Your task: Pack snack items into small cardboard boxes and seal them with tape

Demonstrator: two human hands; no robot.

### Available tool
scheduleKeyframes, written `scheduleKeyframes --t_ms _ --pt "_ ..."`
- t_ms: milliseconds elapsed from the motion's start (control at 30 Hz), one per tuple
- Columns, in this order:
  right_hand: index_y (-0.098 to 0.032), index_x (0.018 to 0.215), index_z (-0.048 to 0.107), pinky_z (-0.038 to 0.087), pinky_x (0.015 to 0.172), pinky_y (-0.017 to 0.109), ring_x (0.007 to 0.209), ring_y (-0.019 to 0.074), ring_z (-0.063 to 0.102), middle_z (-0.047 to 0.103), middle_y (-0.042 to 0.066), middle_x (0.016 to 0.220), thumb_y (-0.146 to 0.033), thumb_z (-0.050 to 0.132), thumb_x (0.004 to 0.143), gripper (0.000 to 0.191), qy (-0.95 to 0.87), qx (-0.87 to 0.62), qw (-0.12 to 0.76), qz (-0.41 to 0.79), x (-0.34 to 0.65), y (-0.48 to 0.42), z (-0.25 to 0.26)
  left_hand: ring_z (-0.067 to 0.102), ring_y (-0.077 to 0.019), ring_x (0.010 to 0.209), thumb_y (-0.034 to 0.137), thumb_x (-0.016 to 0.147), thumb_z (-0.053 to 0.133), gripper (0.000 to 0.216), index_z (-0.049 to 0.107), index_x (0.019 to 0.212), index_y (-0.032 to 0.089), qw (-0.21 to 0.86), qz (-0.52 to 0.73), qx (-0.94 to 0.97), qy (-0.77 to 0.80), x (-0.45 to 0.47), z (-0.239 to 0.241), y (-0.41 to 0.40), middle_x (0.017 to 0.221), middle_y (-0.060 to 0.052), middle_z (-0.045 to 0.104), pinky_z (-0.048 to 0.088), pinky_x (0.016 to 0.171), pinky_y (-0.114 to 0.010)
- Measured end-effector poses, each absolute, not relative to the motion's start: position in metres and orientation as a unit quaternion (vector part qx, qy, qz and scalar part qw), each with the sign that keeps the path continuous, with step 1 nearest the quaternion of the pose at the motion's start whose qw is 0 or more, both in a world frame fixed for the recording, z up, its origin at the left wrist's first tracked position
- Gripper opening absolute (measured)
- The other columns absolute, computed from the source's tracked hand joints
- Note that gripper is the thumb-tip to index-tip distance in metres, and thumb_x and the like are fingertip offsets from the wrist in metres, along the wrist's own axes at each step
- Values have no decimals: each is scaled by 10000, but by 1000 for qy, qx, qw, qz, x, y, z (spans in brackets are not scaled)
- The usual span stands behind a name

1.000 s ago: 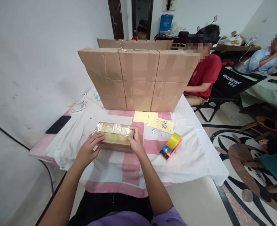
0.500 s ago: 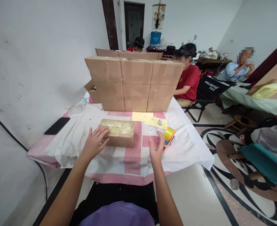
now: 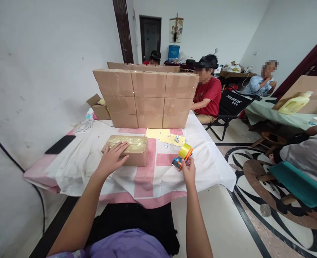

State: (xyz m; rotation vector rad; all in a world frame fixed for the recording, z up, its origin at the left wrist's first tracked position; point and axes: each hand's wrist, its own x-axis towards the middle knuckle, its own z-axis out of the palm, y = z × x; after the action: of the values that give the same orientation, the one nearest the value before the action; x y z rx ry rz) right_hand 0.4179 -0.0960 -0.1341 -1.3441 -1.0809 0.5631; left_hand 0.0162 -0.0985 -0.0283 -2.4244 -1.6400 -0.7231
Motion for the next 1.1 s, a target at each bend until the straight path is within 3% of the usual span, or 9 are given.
scheduleKeyframes --t_ms 267,733,1100 --pt "-193 1158 632 534 809 413 854 247 642 706 91 1076 -544 650 861 460 -506 -600 582 213 419 -101 -131 504 -325 1415 395 967 546 547 508 1500 280 116 -283 -801 -515 11 -45 -92 1497 -78 585 105 1261 -587" --pt "-210 1203 629 534 877 409 998 281 660 710 104 1138 -533 611 891 449 -514 -611 572 189 418 -101 -138 532 -307 1383 377 966 503 524 529 1474 250 157 -292 -794 -510 12 -49 -92 1481 -43 604 151 1244 -525" --pt "-200 1222 612 523 808 365 899 241 647 707 92 1103 -484 602 896 433 -528 -610 561 186 423 -99 -145 558 -324 1353 410 959 490 522 550 1447 234 178 -312 -785 -504 14 -54 -90 1467 -65 616 208 1213 -521"
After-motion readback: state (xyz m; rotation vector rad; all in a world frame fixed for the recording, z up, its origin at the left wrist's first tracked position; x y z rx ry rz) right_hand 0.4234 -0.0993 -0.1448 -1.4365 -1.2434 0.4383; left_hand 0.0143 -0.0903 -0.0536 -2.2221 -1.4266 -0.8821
